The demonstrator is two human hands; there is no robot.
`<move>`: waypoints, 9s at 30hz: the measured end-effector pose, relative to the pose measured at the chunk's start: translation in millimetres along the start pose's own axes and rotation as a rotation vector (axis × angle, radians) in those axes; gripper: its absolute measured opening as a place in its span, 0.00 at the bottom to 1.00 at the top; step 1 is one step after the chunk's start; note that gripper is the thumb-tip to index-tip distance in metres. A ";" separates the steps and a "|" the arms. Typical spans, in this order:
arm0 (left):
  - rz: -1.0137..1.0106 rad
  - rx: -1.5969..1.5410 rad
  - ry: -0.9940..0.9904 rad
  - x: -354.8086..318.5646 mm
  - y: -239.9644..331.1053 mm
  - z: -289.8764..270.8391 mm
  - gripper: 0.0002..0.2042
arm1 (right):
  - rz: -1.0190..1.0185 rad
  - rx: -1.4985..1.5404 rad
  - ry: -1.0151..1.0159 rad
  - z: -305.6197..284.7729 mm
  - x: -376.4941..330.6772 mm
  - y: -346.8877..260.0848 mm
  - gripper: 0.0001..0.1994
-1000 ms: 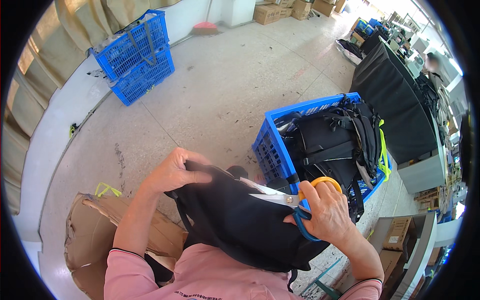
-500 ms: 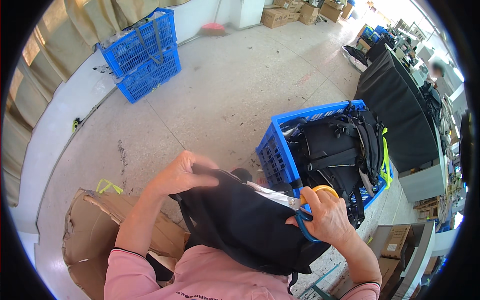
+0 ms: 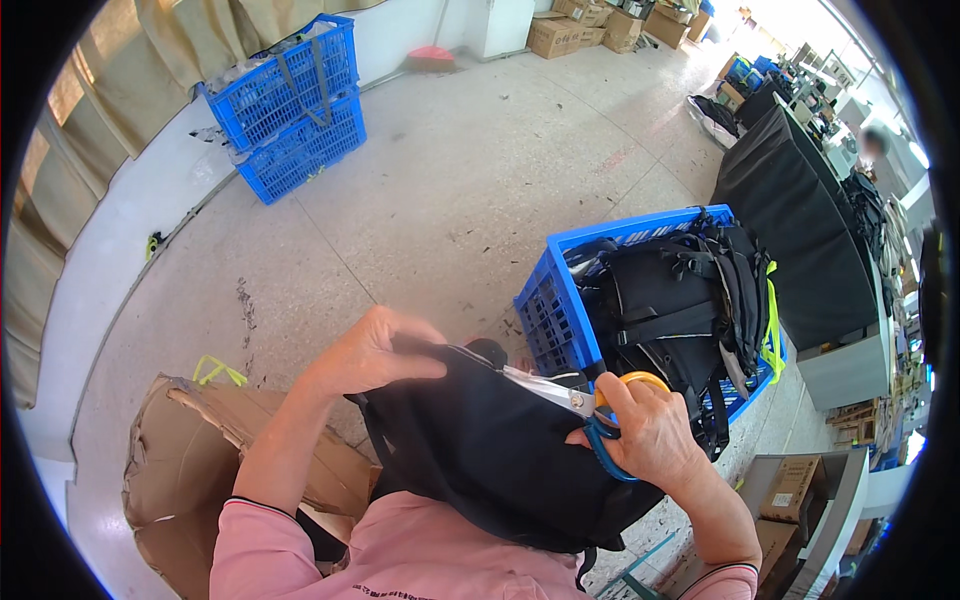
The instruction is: Trim excess material from black backpack panels using blue-handled scissors.
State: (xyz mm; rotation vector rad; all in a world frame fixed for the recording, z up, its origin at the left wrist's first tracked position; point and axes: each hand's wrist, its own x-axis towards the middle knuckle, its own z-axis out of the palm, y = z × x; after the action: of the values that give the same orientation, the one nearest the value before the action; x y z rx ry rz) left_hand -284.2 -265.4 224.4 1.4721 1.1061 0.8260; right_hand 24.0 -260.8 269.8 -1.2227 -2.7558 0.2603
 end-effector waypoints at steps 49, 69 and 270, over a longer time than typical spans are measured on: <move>0.342 0.246 0.231 83.5 93.1 4.8 0.03 | 0.386 0.445 0.485 15.5 -23.8 12.2 0.32; 0.357 0.170 0.260 83.2 86.4 8.8 0.03 | 0.322 0.437 0.555 20.6 -10.6 9.6 0.22; 0.258 0.243 0.274 -47.4 33.2 -9.8 0.11 | -0.165 0.338 -0.079 -11.6 -31.3 16.5 0.22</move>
State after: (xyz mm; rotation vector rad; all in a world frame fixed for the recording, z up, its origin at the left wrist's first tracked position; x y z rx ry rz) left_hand -302.0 -306.8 262.0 1.7683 1.2703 1.1312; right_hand 58.8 -271.9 276.7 -0.9136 -2.7065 0.7347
